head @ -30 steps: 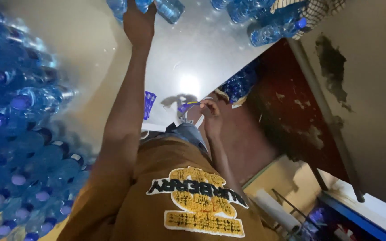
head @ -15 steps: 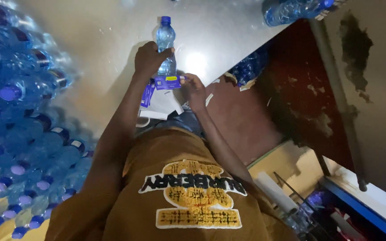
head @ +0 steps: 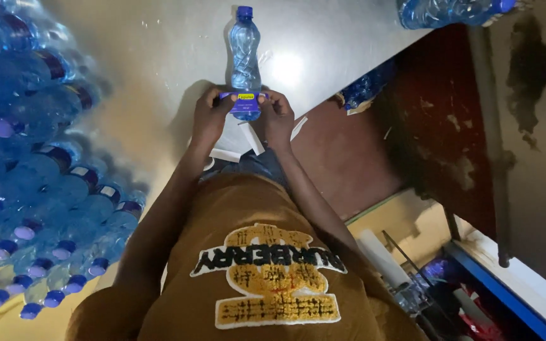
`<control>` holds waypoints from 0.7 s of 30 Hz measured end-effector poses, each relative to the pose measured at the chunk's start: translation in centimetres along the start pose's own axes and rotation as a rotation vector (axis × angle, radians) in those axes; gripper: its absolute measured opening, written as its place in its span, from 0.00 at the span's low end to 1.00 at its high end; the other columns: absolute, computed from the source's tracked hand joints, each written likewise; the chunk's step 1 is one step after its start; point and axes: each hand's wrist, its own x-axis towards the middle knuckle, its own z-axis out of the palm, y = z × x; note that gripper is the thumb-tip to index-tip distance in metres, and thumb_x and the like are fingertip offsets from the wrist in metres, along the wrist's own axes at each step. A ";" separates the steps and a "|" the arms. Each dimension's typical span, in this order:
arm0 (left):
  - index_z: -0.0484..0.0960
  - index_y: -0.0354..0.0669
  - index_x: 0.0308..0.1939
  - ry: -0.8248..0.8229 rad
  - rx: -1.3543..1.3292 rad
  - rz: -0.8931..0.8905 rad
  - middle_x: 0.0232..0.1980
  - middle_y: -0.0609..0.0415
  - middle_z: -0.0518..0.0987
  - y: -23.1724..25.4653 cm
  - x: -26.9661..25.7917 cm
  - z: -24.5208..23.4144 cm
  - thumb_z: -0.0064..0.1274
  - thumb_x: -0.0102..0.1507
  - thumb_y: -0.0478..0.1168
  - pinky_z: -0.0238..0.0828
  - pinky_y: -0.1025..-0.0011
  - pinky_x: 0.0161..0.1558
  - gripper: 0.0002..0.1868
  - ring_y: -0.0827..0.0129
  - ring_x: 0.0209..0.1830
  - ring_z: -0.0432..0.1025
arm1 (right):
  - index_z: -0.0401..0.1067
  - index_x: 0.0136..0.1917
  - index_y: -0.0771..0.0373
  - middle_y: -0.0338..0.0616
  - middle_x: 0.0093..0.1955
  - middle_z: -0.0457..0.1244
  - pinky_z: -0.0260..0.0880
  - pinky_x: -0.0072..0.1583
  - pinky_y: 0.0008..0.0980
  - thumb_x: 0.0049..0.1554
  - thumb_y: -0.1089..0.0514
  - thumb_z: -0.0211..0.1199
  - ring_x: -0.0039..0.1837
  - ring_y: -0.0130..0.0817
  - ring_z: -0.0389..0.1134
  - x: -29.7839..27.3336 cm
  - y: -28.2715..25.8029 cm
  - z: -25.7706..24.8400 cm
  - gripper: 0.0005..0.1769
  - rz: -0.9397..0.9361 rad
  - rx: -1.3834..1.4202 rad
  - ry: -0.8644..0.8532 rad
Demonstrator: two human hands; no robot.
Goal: Manually applying adhesive labels to plastic water bottles by peeling them from a backing and wrapping them around the bottles.
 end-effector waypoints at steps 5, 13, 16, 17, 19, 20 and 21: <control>0.88 0.44 0.49 0.023 -0.046 -0.057 0.40 0.55 0.78 -1.1 0.6 0.3 0.66 0.73 0.50 0.72 0.64 0.53 0.14 0.70 0.45 0.73 | 0.80 0.59 0.63 0.38 0.46 0.63 0.67 0.62 0.39 0.68 0.58 0.72 0.54 0.28 0.65 0.4 0.2 0.3 0.09 -0.028 -0.006 0.025; 0.88 0.44 0.43 0.076 -0.020 -0.039 0.35 0.51 0.82 -2.9 1.8 0.8 0.67 0.70 0.51 0.74 0.65 0.47 0.15 0.67 0.40 0.79 | 0.81 0.58 0.63 0.35 0.45 0.60 0.66 0.61 0.36 0.67 0.59 0.72 0.54 0.25 0.64 0.3 -1.3 1.4 0.08 -0.039 -0.005 0.069; 0.88 0.49 0.46 0.049 0.066 -0.051 0.35 0.53 0.82 -5.3 2.6 0.8 0.66 0.71 0.59 0.73 0.62 0.49 0.19 0.66 0.39 0.80 | 0.79 0.57 0.64 0.36 0.45 0.60 0.65 0.61 0.37 0.68 0.60 0.70 0.54 0.27 0.63 0.5 -0.7 1.9 0.07 -0.048 -0.030 0.075; 0.86 0.48 0.45 0.059 0.118 -0.050 0.35 0.51 0.83 -5.3 2.6 1.0 0.64 0.72 0.58 0.73 0.60 0.50 0.18 0.62 0.39 0.81 | 0.74 0.55 0.61 0.37 0.47 0.60 0.64 0.60 0.37 0.69 0.56 0.68 0.55 0.29 0.64 0.6 -0.7 2.2 0.08 -0.095 0.078 0.024; 0.85 0.47 0.45 0.068 0.167 -0.049 0.35 0.48 0.83 -5.7 2.6 1.0 0.63 0.72 0.57 0.73 0.57 0.51 0.18 0.59 0.39 0.82 | 0.69 0.53 0.58 0.38 0.48 0.61 0.63 0.59 0.38 0.70 0.52 0.66 0.56 0.30 0.66 0.8 -0.3 2.2 0.11 -0.145 0.185 -0.026; 0.85 0.46 0.45 0.055 0.130 -0.034 0.35 0.49 0.83 -5.9 2.6 0.9 0.63 0.73 0.55 0.74 0.58 0.50 0.17 0.61 0.39 0.82 | 0.70 0.55 0.61 0.44 0.49 0.63 0.64 0.60 0.42 0.73 0.48 0.59 0.56 0.35 0.67 1.0 -0.2 1.9 0.13 -0.117 0.040 -0.042; 0.85 0.46 0.46 0.043 0.094 -0.015 0.35 0.50 0.84 -6.1 2.7 0.7 0.62 0.73 0.54 0.76 0.59 0.50 0.16 0.64 0.38 0.83 | 0.72 0.57 0.63 0.49 0.51 0.65 0.66 0.61 0.45 0.76 0.45 0.53 0.57 0.40 0.69 1.2 0.0 1.8 0.19 -0.091 -0.103 -0.058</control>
